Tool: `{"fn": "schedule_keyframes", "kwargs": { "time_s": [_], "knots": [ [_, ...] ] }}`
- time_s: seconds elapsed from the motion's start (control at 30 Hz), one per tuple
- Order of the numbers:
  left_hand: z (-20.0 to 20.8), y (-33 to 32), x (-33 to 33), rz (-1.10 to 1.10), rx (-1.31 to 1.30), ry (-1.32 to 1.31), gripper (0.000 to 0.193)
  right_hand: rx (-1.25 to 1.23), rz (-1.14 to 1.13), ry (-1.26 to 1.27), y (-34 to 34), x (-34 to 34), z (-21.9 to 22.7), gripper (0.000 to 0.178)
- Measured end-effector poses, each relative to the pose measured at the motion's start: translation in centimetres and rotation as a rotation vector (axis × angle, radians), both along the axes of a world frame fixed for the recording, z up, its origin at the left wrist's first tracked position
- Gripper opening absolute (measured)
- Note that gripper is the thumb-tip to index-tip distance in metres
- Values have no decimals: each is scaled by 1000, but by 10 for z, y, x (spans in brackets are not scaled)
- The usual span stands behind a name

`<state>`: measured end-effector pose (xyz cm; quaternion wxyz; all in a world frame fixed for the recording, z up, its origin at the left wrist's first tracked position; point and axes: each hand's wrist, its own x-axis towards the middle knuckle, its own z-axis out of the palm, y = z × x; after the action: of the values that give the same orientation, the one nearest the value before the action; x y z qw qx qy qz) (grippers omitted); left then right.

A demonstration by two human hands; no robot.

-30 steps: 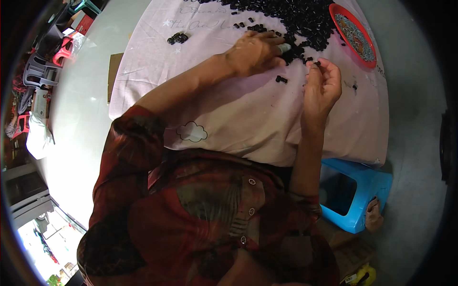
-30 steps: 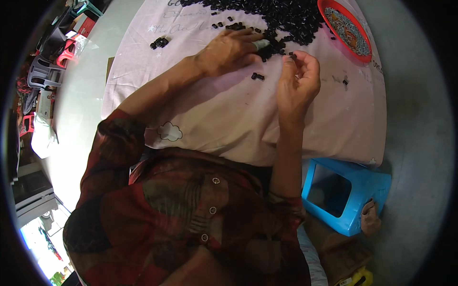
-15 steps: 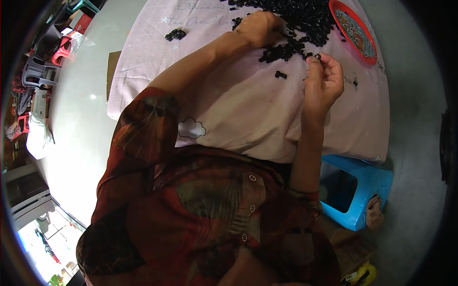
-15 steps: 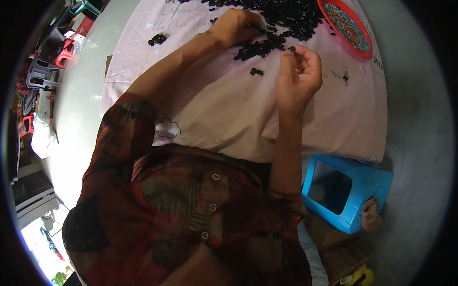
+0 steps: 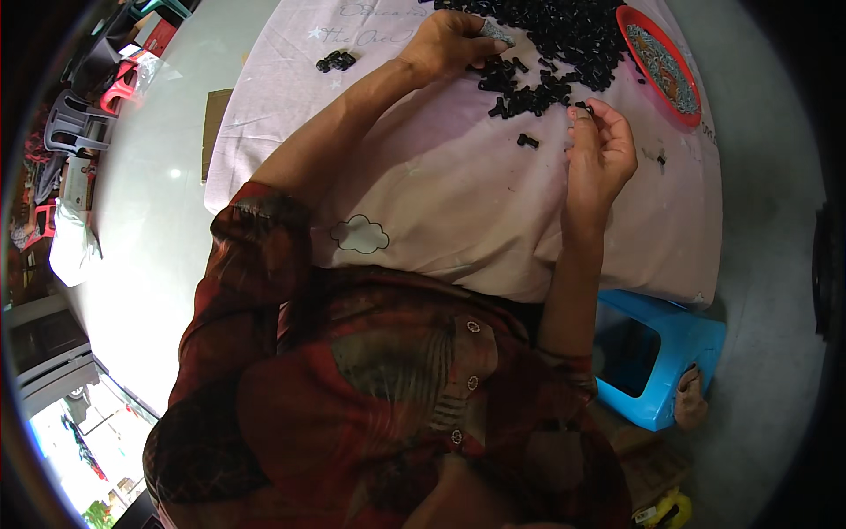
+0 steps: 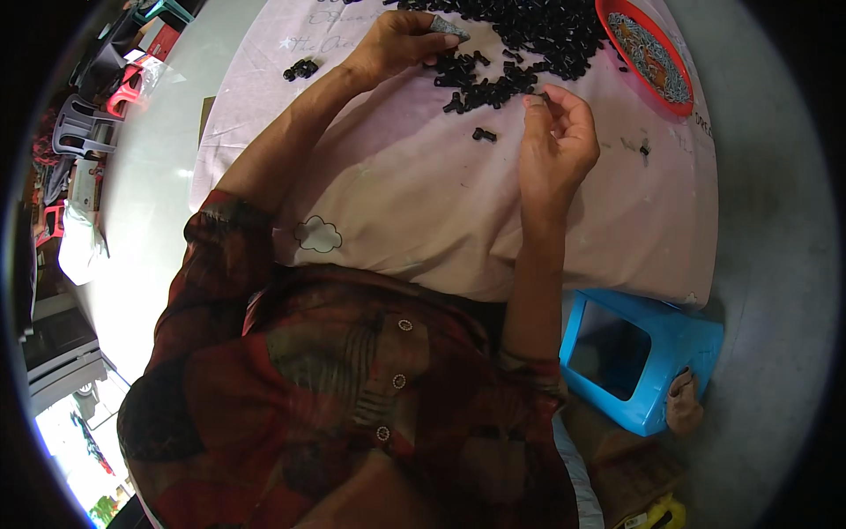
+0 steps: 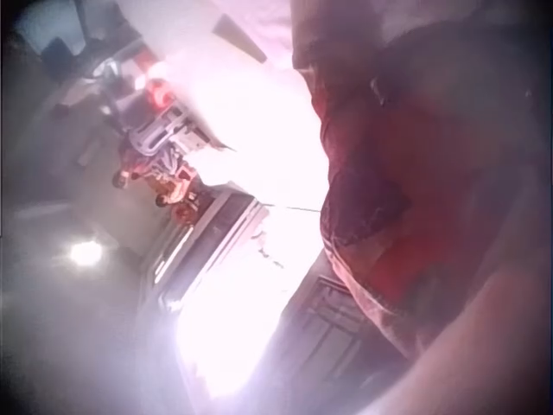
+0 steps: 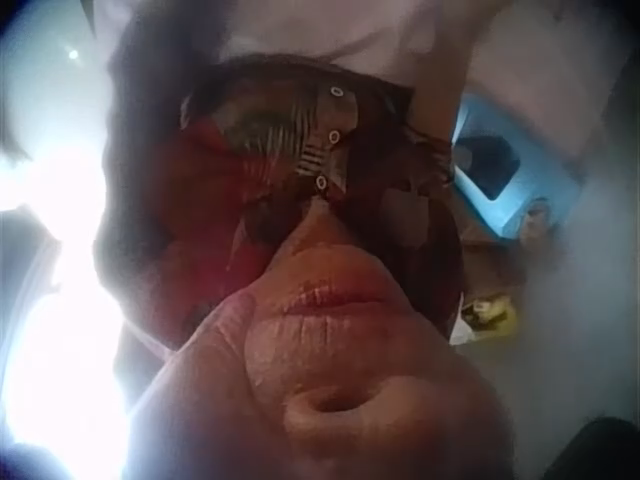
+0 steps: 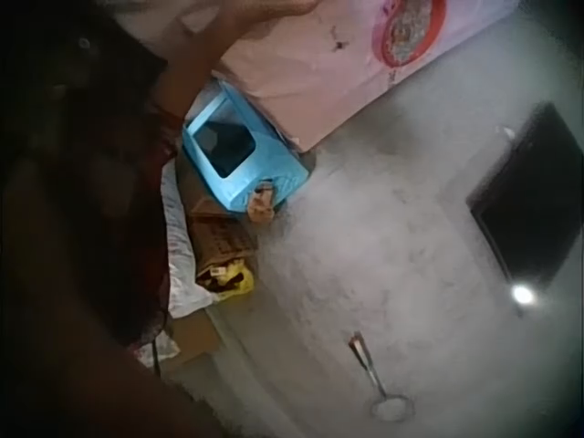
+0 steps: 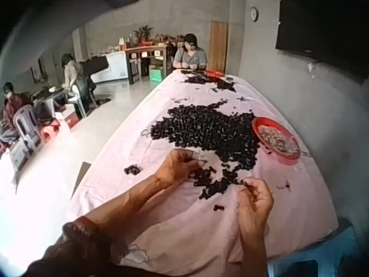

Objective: The person assembles small plastic components by fitting small fasteners into black plastic pieces by hand and placing the assembled units onto the table.

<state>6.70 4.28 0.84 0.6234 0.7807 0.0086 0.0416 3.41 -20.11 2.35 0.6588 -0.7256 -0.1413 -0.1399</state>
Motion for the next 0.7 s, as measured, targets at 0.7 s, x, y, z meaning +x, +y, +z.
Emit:
{"fn": "schedule_keyframes", "kwargs": {
  "time_s": [0.7],
  "knots": [
    [-7, -51, 47, -43, 999, -444, 57, -19, 45, 8, 1, 2, -1, 11]
  ]
}}
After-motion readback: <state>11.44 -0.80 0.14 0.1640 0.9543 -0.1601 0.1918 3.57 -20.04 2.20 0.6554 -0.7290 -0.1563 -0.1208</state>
